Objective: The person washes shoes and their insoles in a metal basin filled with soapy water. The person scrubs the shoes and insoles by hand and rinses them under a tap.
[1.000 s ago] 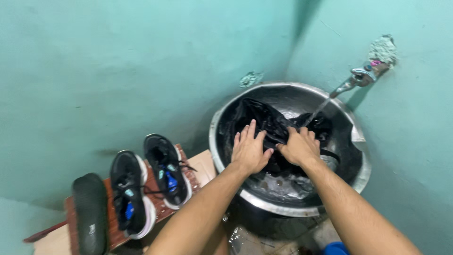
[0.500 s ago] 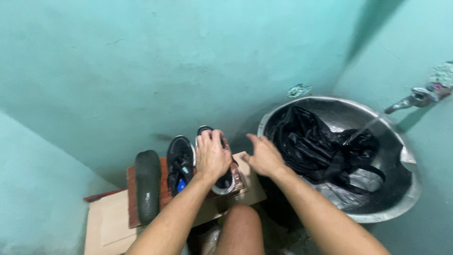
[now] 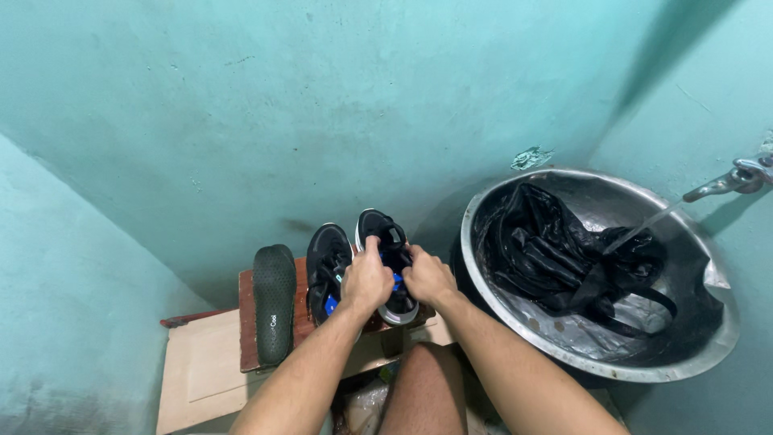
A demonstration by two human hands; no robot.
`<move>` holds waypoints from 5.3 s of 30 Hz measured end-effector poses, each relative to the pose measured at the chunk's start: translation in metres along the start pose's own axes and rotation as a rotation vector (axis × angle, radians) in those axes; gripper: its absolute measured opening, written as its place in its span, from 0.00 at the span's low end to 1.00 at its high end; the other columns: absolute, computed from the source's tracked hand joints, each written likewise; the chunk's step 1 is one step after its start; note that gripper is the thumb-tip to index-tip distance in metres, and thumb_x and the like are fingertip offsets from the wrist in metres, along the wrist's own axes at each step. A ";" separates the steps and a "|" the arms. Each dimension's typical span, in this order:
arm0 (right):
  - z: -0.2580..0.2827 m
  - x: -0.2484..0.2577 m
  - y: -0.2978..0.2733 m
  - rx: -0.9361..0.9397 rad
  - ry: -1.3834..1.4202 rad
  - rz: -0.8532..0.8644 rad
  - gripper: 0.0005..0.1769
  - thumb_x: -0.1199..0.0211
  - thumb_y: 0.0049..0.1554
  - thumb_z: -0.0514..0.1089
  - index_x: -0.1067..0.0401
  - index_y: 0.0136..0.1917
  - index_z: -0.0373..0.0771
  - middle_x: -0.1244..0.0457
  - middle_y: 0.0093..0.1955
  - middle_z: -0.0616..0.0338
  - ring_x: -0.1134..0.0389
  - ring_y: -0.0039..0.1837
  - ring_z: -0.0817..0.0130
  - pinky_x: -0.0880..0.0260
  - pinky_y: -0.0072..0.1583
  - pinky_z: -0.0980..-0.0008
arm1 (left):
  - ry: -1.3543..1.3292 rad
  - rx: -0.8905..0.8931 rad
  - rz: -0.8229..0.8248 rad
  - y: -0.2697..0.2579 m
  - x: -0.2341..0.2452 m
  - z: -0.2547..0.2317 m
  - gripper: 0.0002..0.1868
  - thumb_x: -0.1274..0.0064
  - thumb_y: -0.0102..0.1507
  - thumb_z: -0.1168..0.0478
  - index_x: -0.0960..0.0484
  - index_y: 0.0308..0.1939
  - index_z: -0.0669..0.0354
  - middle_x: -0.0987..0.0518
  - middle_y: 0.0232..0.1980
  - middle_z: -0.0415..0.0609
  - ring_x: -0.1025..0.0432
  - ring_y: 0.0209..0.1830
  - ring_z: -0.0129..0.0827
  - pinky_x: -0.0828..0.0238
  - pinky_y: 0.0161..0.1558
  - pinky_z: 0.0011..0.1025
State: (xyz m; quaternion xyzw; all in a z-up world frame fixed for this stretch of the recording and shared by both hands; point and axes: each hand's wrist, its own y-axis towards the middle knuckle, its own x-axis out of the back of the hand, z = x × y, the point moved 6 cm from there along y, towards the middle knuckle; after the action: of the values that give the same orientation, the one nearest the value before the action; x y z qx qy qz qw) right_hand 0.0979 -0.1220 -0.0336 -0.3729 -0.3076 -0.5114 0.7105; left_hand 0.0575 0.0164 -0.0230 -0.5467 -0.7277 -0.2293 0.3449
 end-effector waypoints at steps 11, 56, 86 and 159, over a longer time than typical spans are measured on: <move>-0.001 0.055 0.012 0.230 0.238 -0.257 0.29 0.45 0.53 0.42 0.30 0.68 0.48 0.31 0.60 0.44 0.30 0.63 0.46 0.32 0.66 0.53 | -0.152 -0.213 -0.259 0.003 0.042 -0.041 0.18 0.52 0.59 0.70 0.19 0.52 0.56 0.18 0.49 0.63 0.22 0.50 0.58 0.27 0.54 0.49; -0.363 0.219 -0.020 -0.437 0.101 -0.426 0.21 0.47 0.62 0.46 0.29 0.68 0.58 0.31 0.58 0.45 0.31 0.63 0.44 0.32 0.63 0.48 | -0.397 -0.419 0.385 0.037 -0.369 -0.252 0.32 0.54 0.60 0.64 0.39 0.69 0.49 0.39 0.75 0.62 0.36 0.70 0.58 0.35 0.65 0.47; -0.251 0.224 -0.034 -0.154 0.121 -0.645 0.14 0.37 0.56 0.45 0.20 0.54 0.43 0.28 0.51 0.52 0.27 0.56 0.51 0.29 0.59 0.54 | -0.507 -0.550 -0.017 -0.005 -0.157 -0.195 0.08 0.45 0.64 0.60 0.16 0.42 0.59 0.23 0.56 0.58 0.25 0.53 0.50 0.28 0.55 0.39; -0.192 0.195 -0.065 -0.152 0.016 -0.600 0.30 0.46 0.56 0.42 0.36 0.71 0.57 0.30 0.46 0.39 0.30 0.51 0.34 0.33 0.56 0.39 | -0.150 -0.738 -0.120 0.009 -0.102 -0.254 0.11 0.52 0.64 0.66 0.21 0.50 0.56 0.20 0.48 0.60 0.25 0.51 0.61 0.30 0.50 0.54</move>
State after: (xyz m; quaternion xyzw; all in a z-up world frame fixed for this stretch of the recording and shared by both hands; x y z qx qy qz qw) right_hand 0.1029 -0.3938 0.0378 -0.3136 -0.3594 -0.7227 0.5002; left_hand 0.1463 -0.2267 0.0665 -0.6059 -0.6500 -0.4552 0.0566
